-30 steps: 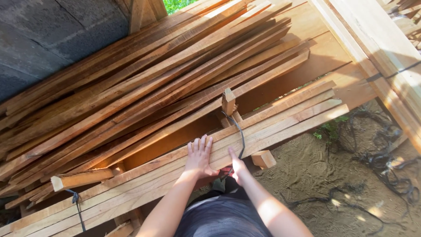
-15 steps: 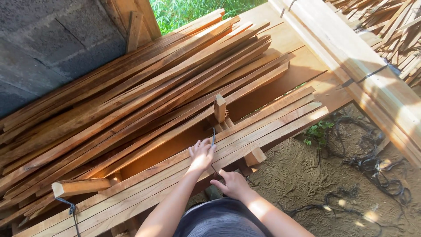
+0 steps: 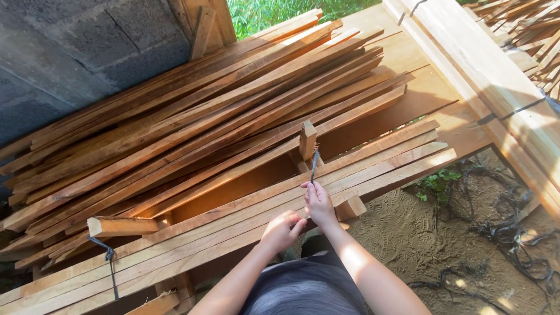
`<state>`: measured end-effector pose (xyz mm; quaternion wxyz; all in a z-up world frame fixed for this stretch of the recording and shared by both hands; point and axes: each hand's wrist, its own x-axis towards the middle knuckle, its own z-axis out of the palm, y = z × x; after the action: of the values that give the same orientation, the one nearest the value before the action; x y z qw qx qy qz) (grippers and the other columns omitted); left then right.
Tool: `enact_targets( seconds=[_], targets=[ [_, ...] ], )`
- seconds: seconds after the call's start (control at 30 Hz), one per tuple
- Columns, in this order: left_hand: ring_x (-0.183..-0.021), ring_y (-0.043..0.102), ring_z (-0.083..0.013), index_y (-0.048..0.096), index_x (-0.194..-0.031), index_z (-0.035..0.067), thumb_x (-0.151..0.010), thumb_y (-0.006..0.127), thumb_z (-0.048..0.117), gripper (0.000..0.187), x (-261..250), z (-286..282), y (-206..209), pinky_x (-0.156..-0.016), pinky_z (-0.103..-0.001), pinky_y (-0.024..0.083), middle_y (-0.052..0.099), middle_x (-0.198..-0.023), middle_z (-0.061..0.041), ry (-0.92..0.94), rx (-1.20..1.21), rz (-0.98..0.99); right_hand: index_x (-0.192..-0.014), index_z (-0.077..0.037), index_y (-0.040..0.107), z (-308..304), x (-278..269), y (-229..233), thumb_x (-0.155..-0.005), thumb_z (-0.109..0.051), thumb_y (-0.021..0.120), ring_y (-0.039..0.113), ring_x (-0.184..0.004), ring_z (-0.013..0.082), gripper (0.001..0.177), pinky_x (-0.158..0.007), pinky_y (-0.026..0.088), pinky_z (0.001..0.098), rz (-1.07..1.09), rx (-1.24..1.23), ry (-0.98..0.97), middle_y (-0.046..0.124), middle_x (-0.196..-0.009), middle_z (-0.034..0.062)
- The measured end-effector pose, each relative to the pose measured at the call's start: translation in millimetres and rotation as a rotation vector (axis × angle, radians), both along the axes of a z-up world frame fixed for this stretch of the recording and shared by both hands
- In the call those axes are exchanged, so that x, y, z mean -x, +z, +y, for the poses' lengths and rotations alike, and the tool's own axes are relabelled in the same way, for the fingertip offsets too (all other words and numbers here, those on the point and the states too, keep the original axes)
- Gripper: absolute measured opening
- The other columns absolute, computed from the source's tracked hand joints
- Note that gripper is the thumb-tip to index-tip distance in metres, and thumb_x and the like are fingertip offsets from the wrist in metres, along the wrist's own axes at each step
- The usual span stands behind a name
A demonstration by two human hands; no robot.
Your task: The person gathers several thin wooden planks and aligns them on a wooden rack. They then use black plastic ties to secure the planks together, wrapping the ties around the bundle and twisting them to tighten the hold. The person repeats this process for a second bundle of planks.
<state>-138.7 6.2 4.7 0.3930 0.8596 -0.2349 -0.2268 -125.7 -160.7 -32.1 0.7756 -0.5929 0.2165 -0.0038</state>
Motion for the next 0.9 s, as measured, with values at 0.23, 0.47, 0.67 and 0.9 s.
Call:
enact_targets(
  seconds=[0.23,0.47,0.67,0.9],
  targets=[
    [-0.124,0.062,-0.0275,0.066,-0.117,0.019,-0.102,0.059,0.041,0.027,-43,41,-43,-0.101,-0.047,0.050,0.068,-0.120,-0.005,0.261,-0.123,-0.204,-0.090,-0.020,0.072,-24,85,48,-0.099,-0.034,0.061,0.072,-0.069,0.0256,0.020,-0.071,0.058,0.0371,0.024,0.667,0.461,0.070,-0.067,0.0098],
    [-0.129,0.056,-0.0244,0.056,-0.135,0.024,-0.103,0.047,0.059,0.049,-73,47,-88,-0.115,-0.050,0.034,0.062,-0.133,0.000,0.245,-0.438,-0.188,-0.091,-0.018,0.072,-30,101,-34,-0.095,-0.041,0.052,0.071,-0.096,0.0392,0.030,-0.081,0.058,0.0485,0.413,1.004,0.938,0.075,-0.091,0.0139],
    [-0.115,0.065,-0.0268,0.067,-0.119,0.029,-0.103,0.037,0.066,0.050,-101,47,-90,-0.103,-0.046,0.047,0.072,-0.119,0.003,0.263,-0.492,-0.012,-0.117,-0.028,0.070,-12,72,-124,-0.094,-0.054,0.049,0.069,-0.117,0.0274,0.041,-0.101,0.055,0.0400,0.722,0.922,0.798,0.072,-0.120,0.0063],
    [-0.128,0.063,-0.0280,0.075,-0.119,0.030,-0.091,0.045,0.068,0.055,-148,25,-115,-0.107,-0.046,0.048,0.075,-0.123,-0.004,0.255,-0.542,0.456,-0.140,-0.005,0.060,13,43,-19,-0.097,-0.030,0.055,0.062,-0.132,0.0269,0.049,-0.120,0.043,0.0363,0.908,0.512,0.680,0.068,-0.134,0.0175]
  ],
)
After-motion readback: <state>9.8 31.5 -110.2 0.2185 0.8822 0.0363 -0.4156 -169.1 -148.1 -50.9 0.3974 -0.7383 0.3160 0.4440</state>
